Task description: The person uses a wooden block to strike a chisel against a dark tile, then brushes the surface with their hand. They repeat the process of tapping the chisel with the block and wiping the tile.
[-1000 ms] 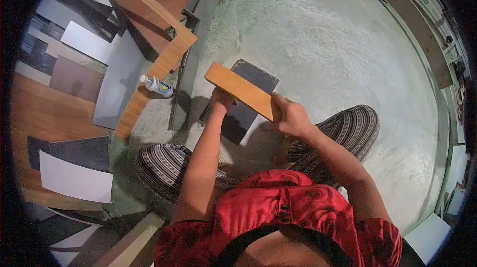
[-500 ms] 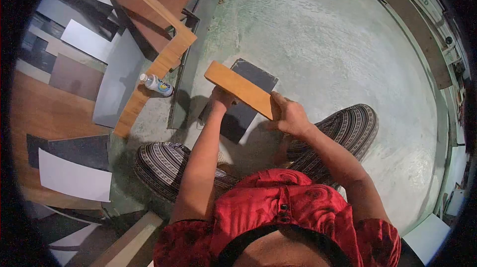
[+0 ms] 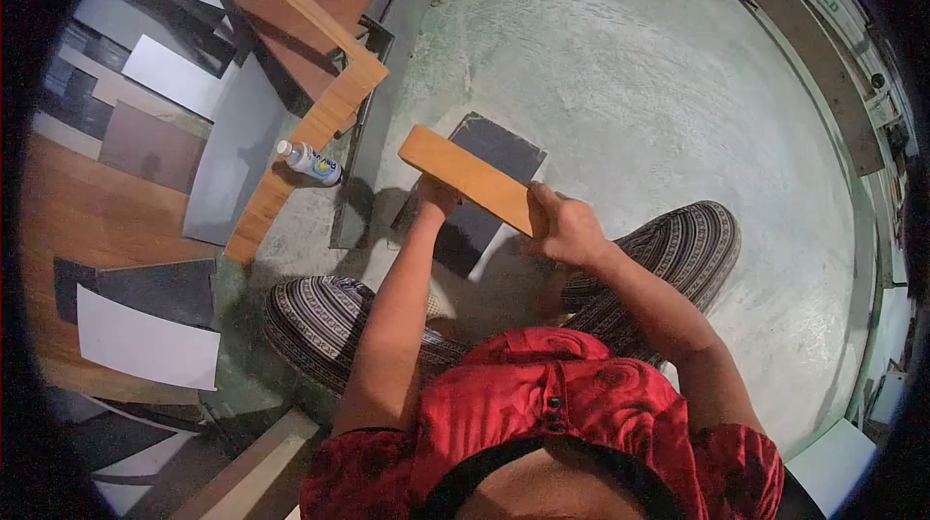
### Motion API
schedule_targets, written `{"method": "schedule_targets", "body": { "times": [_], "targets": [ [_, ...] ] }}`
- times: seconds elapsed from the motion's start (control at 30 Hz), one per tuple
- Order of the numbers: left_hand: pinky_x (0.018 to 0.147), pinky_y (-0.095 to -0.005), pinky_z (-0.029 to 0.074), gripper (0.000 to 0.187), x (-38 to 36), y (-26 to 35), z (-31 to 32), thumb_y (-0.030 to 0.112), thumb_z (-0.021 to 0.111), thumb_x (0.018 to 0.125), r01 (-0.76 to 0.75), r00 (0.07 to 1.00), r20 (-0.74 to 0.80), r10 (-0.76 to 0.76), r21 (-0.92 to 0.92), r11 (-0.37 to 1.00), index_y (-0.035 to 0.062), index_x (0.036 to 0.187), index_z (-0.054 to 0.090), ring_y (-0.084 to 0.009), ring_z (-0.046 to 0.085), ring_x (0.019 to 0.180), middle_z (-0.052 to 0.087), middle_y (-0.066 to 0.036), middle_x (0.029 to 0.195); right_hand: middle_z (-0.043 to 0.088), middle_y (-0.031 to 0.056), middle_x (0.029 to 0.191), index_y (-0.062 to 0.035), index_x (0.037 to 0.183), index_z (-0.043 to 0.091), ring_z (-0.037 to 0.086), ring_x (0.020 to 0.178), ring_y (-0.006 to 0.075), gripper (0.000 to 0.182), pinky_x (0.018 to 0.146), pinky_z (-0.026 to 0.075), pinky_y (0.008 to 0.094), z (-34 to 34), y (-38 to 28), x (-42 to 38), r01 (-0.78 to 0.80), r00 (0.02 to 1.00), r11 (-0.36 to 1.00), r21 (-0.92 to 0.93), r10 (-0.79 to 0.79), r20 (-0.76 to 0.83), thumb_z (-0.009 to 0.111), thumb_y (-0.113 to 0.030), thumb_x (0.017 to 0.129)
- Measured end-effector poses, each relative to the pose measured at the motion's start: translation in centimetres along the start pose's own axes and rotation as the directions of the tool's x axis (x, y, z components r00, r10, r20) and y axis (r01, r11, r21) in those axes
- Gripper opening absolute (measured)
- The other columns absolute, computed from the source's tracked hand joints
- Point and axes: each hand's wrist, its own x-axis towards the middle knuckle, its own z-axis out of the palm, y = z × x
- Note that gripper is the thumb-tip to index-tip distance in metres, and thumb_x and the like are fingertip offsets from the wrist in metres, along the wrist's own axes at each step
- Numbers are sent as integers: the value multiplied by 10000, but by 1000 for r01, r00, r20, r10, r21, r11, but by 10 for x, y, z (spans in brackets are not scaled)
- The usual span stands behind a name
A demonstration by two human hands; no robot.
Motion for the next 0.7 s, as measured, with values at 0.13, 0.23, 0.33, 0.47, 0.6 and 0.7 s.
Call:
{"method": "schedule_targets", "body": {
  "times": [0.13,0.23,0.33,0.47,0.6,0.7],
  "targets": [
    [874,-360,443,354,7,7,-20,340,637,769,243,966,181,-183,-405,881,73,1001,612,-254,567,1027,628,-81,1053,579,250,978,-20,1281,357,565,909,413,847,757,466,449,-5,-6,-4,89,985,984,156,-64,-161,752,-239,565],
    [852,-354,457,332,11,17,-36,329,582,820,445,864,420,-277,-383,809,52,1002,598,-243,575,1015,632,-96,1022,584,247,960,-20,1258,372,566,900,418,806,752,464,454,-4,-7,-3,108,976,965,237,-57,-211,739,-227,571],
    [786,-373,474,298,6,10,-17,289,539,854,460,876,374,-304,-461,759,18,968,586,-262,603,941,645,-108,941,585,247,975,-8,1236,395,567,917,411,790,754,462,440,3,5,4,-6,998,982,188,19,-67,754,-222,566],
    [783,-373,469,307,1,5,6,288,506,874,442,854,334,-399,-871,217,13,983,587,-284,598,948,641,-127,966,586,251,985,3,1251,391,571,930,403,824,759,463,427,-9,-5,1,-49,999,996,75,48,12,772,-223,557],
    [752,-389,480,382,-5,-21,33,355,535,842,490,861,342,-378,-357,795,13,994,603,-301,609,924,646,-163,953,589,248,985,2,1259,386,570,926,409,832,765,464,430,-3,4,-1,-9,999,998,59,11,-40,771,-220,555],
    [723,-411,485,415,-13,-23,38,389,559,817,511,845,317,-430,-714,479,3,959,615,-304,623,880,656,-159,910,587,244,1006,5,1260,387,566,937,409,837,778,464,428,-7,-4,-2,-49,999,997,54,48,23,775,-231,556]
  ]
}}
